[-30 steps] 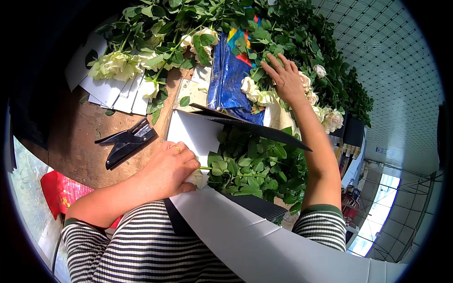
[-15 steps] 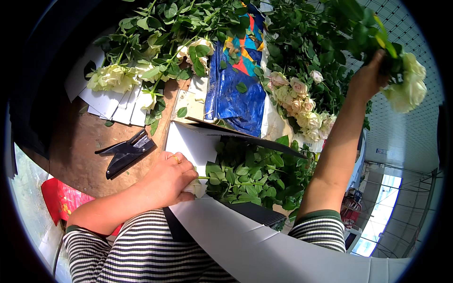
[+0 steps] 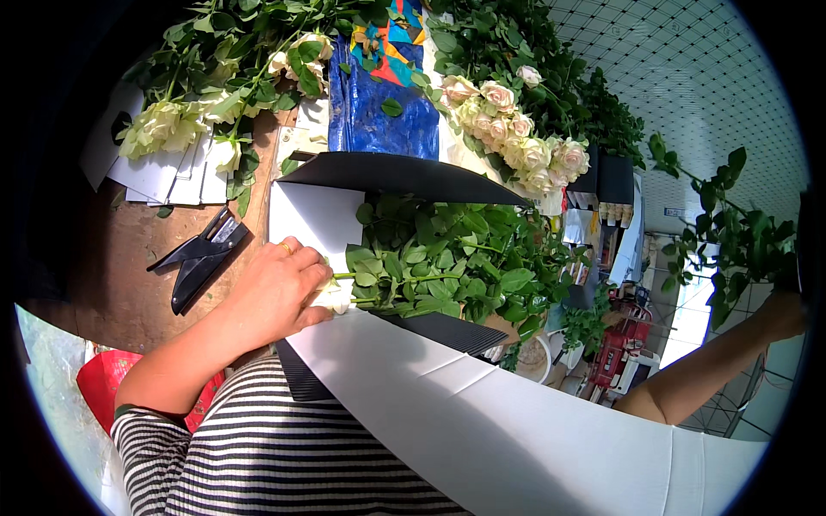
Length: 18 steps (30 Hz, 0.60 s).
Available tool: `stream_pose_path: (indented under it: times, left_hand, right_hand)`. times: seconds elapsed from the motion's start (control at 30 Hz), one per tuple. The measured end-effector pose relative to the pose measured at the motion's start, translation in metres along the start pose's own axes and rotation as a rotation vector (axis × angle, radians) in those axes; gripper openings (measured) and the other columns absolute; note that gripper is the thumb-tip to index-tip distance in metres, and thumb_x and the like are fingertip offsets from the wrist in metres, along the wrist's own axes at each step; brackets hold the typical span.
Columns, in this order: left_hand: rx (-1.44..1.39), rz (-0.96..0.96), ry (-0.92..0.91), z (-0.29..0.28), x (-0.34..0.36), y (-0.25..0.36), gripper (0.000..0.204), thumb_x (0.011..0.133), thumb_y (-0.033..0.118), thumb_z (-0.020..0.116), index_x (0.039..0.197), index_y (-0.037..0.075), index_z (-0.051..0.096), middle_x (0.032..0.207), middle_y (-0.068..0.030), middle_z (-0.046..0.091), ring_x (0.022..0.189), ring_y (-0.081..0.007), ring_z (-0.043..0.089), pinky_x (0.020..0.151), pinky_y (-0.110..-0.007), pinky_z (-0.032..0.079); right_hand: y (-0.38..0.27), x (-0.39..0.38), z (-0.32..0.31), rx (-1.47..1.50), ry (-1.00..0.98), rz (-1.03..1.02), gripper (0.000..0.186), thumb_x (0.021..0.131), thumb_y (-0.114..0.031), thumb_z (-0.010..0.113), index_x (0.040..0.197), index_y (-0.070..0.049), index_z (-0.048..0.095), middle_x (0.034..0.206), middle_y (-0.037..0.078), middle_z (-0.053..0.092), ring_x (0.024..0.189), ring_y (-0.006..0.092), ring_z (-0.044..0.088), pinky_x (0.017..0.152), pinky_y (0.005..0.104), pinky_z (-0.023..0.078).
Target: The person arranges white roses and green leaves into a black box lined with white paper. They place the flowers and leaves by hand, adjust their positions, and use a stapler to secure the paper lining.
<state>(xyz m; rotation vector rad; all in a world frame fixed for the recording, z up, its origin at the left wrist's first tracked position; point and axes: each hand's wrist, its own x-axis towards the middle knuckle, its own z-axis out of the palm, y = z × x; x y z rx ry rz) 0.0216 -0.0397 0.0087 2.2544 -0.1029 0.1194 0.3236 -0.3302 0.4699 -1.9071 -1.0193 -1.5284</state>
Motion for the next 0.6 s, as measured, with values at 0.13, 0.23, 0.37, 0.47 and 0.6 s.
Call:
stream_pose_path:
  times: [0.13,0.23,0.37,0.47,0.6]
  left_hand:
    - [-0.047,0.001,0.041,0.004,-0.010,-0.007,0.047,0.064,0.025,0.082,0.101,0.003,0.065,0.098,-0.0098,0.056,0.090,-0.0305,0.053,0.077,-0.041,0.046]
    - [-0.038,-0.029,0.059,0.006,-0.011,-0.006,0.046,0.064,0.023,0.080,0.104,0.003,0.066,0.093,-0.0125,0.054,0.088,-0.0323,0.053,0.075,-0.042,0.046]
    - [-0.037,-0.094,-0.061,0.000,-0.017,-0.008,0.040,0.074,0.031,0.073,0.108,0.010,0.067,0.086,-0.0133,0.063,0.085,-0.0319,0.062,0.072,-0.043,0.049]
    - [-0.072,-0.173,-0.116,-0.002,-0.018,-0.007,0.039,0.079,0.034,0.069,0.111,0.014,0.065,0.079,-0.0129,0.067,0.079,-0.0316,0.066,0.068,-0.044,0.051]
    - [-0.093,-0.211,-0.165,-0.004,-0.018,-0.006,0.040,0.080,0.036,0.067,0.114,0.016,0.063,0.075,-0.0140,0.067,0.075,-0.0320,0.067,0.067,-0.044,0.051]
  right_hand:
    - [-0.084,-0.143,0.033,0.106,-0.468,0.081,0.021,0.090,-0.015,0.065,0.106,-0.002,0.068,0.095,0.008,0.067,0.080,0.0183,0.064,0.073,0.0300,0.052]
    - [-0.158,-0.265,0.071,0.451,-1.079,0.055,0.039,0.081,-0.004,0.067,0.119,-0.011,0.067,0.086,0.008,0.058,0.069,0.0195,0.058,0.060,0.0316,0.047]
    - [-0.196,-0.346,0.114,0.409,-1.263,-0.432,0.066,0.071,0.003,0.061,0.130,-0.025,0.058,0.083,0.006,0.050,0.069,0.0257,0.056,0.053,0.0379,0.047]
    - [-0.205,-0.393,0.127,0.390,-1.245,-0.418,0.062,0.070,-0.001,0.063,0.127,-0.024,0.056,0.097,0.010,0.053,0.083,0.0294,0.056,0.063,0.0418,0.049]
    - [-0.209,-0.425,0.128,0.600,-1.196,-0.229,0.074,0.068,-0.005,0.076,0.135,-0.013,0.047,0.132,0.019,0.044,0.117,0.0350,0.048,0.094,0.0479,0.043]
